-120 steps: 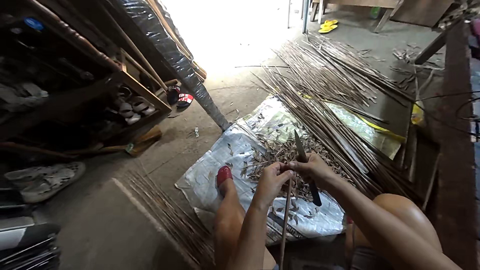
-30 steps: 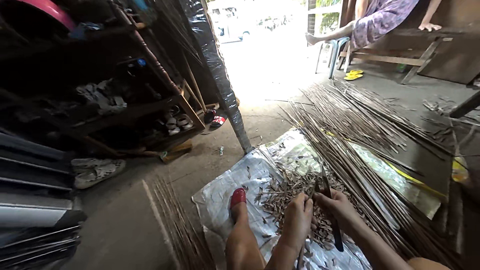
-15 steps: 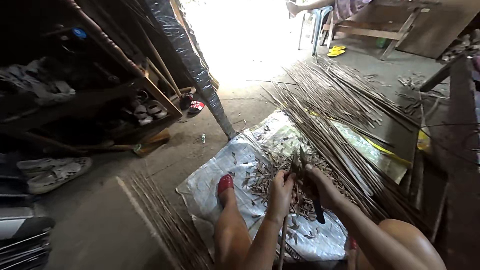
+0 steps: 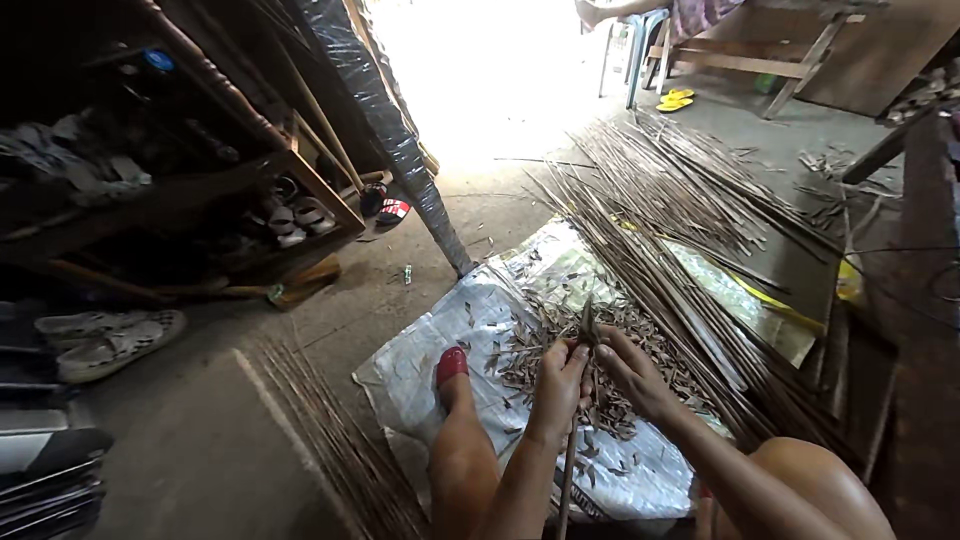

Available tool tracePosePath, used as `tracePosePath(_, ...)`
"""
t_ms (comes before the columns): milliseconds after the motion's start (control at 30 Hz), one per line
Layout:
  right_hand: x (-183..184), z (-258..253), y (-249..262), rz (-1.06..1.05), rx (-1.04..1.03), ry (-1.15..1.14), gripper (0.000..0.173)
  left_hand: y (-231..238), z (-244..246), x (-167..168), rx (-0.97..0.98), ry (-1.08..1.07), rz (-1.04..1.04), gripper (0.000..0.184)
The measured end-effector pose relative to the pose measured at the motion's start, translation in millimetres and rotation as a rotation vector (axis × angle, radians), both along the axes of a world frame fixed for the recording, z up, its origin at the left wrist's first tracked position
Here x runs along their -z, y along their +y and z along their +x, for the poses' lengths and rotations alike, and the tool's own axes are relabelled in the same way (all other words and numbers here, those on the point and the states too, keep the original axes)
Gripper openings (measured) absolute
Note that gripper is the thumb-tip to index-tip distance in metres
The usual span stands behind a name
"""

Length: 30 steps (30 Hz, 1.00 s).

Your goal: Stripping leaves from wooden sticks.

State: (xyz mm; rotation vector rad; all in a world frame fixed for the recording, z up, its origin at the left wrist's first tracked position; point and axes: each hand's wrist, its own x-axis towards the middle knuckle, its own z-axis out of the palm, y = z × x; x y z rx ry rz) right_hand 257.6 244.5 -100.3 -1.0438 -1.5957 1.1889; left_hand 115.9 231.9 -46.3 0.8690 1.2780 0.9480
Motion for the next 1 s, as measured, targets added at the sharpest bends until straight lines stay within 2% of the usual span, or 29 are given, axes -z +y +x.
tracePosePath(100, 8, 6, 3, 0.177, 0.06, -0.188, 0.048, -1, -2, -1, 0.016, -0.09, -0.025, 0.013)
tracePosePath(167, 10, 7, 4, 0.334, 0.144, -0.27, 0.045, -3, -5, -2, 0.031, -0.125, -0.043, 0.014)
tracePosePath(233, 9, 9, 6, 0.38, 0.208, -0.314, 0.042, -4, -7, -5, 0.056, -0.157, -0.069, 0.015)
tracePosePath(333, 3, 13, 14, 0.134, 0.265, -0.203, 0.044, -5, -9, -7, 0.084, -0.174, -0.094, 0.016)
tracePosePath(433, -7, 12, 18, -0.236, 0.292, 0.178, 0.039, -3, -9, -5, 0.076, -0.165, -0.093, 0.015)
tracePosePath(500, -15, 10, 14, -0.392, 0.221, 0.358, 0.034, -1, -8, -3, 0.077, -0.12, -0.089, 0.015)
tracePosePath(567, -20, 6, 8, -0.47, 0.156, 0.442, 0.025, -1, -4, 2, 0.127, -0.041, -0.081, 0.014)
tracePosePath(667, -26, 5, 6, -0.508, 0.19, 0.438, 0.003, -5, 3, 10, 0.249, 0.132, -0.057, 0.019)
tracePosePath(800, -24, 11, 9, -0.482, 0.19, 0.332, 0.008, -3, 6, 9, 0.283, 0.283, -0.004, 0.021)
tracePosePath(933, -21, 7, 2, -0.569, 0.038, 0.263, 0.021, 2, -2, 20, 0.07, 0.333, 0.232, 0.015)
tracePosePath(1000, -16, -2, -4, -0.594, 0.011, 0.278, 0.022, 6, -4, 23, -0.007, 0.263, 0.23, 0.011)
